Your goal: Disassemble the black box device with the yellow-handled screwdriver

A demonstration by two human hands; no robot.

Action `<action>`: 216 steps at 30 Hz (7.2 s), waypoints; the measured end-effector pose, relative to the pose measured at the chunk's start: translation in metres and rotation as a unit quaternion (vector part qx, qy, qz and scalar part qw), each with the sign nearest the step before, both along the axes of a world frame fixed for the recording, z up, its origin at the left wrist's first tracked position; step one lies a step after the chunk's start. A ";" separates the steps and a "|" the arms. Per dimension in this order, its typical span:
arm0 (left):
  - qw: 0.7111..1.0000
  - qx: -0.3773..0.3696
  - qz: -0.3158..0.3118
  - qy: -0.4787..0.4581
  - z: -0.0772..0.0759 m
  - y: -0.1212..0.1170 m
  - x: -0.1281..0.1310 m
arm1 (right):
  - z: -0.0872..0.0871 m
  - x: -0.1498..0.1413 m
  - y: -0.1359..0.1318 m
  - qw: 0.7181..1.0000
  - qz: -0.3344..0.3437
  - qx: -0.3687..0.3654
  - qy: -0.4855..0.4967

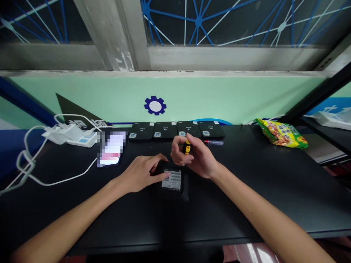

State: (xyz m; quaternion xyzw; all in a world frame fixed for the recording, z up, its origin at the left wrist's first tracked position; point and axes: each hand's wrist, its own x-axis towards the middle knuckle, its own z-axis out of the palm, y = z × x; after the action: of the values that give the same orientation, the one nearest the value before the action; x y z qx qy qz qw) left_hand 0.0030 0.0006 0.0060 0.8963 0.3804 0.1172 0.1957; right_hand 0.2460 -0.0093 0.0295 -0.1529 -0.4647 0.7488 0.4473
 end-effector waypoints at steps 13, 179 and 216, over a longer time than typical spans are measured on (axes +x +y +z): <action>1.000 -0.004 0.005 0.015 0.003 -0.001 0.001 | -0.001 0.001 -0.001 1.000 -0.001 0.008 -0.023; 0.999 0.002 -0.012 0.032 0.002 -0.003 0.001 | -0.016 -0.003 -0.009 0.973 0.032 0.136 -0.186; 0.999 0.015 -0.017 0.025 0.000 -0.003 0.001 | -0.018 -0.004 -0.009 0.977 0.043 0.120 -0.171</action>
State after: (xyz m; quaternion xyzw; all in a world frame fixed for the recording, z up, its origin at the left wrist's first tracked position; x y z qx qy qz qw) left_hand 0.0039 -0.0024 0.0058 0.9082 0.3676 0.0974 0.1749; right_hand 0.2425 -0.0179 0.0119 -0.2038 -0.6269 0.6686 0.3441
